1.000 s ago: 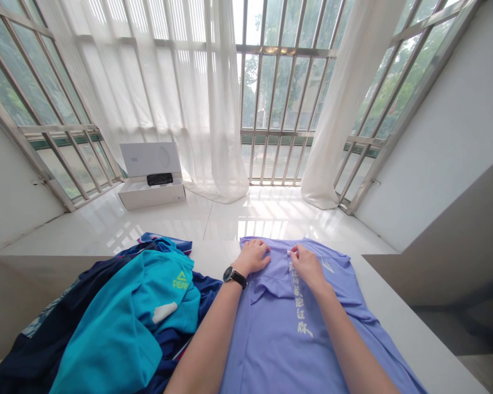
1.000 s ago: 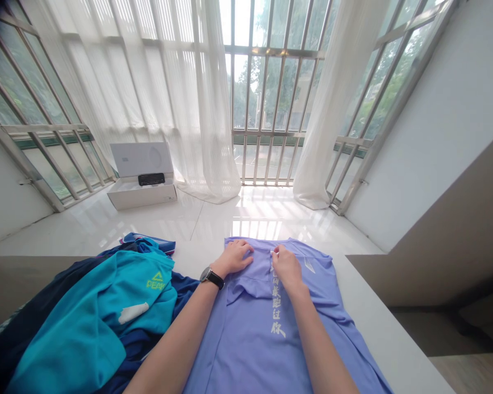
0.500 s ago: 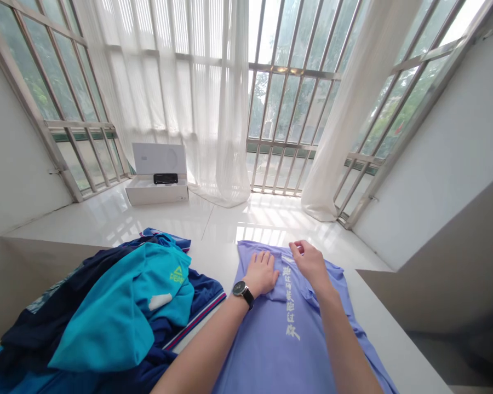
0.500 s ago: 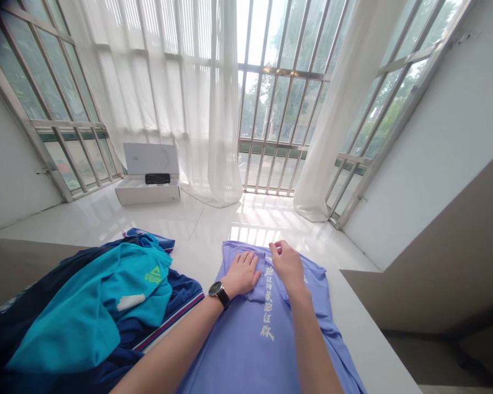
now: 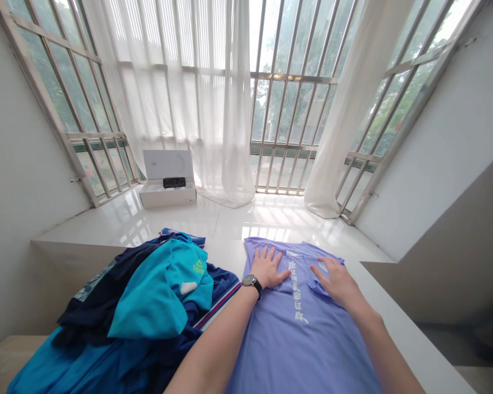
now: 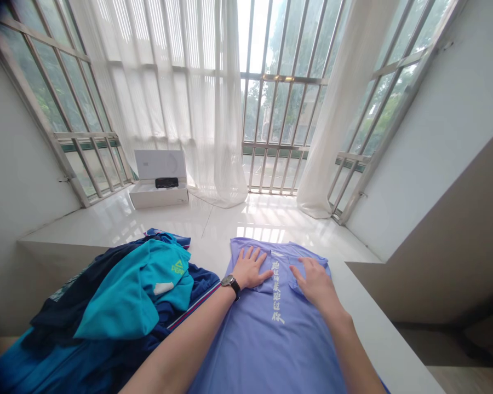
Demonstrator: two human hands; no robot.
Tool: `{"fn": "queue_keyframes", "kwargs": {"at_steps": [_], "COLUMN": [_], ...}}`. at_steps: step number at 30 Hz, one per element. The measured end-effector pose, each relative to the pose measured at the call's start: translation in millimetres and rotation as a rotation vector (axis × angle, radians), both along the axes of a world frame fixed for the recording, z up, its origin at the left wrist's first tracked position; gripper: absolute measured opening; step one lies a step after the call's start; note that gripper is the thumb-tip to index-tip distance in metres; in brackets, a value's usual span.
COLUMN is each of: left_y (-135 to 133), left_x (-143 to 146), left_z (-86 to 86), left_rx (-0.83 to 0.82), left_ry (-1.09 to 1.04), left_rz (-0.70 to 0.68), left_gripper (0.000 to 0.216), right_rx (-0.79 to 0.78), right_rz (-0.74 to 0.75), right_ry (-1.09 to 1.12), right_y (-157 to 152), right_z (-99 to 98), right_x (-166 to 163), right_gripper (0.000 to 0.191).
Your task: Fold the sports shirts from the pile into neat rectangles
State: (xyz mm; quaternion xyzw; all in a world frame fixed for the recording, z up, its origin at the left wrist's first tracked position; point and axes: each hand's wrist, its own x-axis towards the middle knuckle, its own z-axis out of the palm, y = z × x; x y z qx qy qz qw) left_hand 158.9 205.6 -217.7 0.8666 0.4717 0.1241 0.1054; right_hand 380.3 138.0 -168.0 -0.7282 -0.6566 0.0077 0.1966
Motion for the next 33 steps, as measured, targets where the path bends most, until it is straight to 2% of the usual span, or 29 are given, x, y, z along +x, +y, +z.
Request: {"fn": "queue_keyframes", "kwargs": {"at_steps": [4,6,8,16,25,33], "left_y": [-3,-5,-8,-15,-21,-25], "left_x": [-4,-7,-11,-31,-46,-48], "left_z": [-0.3,-0.4,-0.9,-1.2,-4.3,-2.3], "left_rx": [0.0,0.0,0.006,0.004,0.029,0.025], "left_ry": [0.028,0.042,0.044,0.053,0.063,0.07], "left_rz": [0.028,0.038,0.05,0.126,0.143,0.147], "left_gripper": [0.08,0.081,0.083,0.083,0.083,0.082], "right_rx": [-0.186,-0.242,-0.246,-0.236,-0.244,-0.21], "right_rz": [-0.09,-0.093,-0.073,-0.019,-0.004,0.055], "right_ry": [-0.184,-0.21,-0.221,-0.208,-0.213,-0.116], "right_y": [-23,-30,-33,-27,-32,-32], "right_z": [-52.0,-65.9,-71.6,-68.2,-64.8,-63.1], "right_x": [13,11,6,-12,-29,-19], "right_gripper": [0.07,0.073,0.074,0.076,0.075,0.072]}}
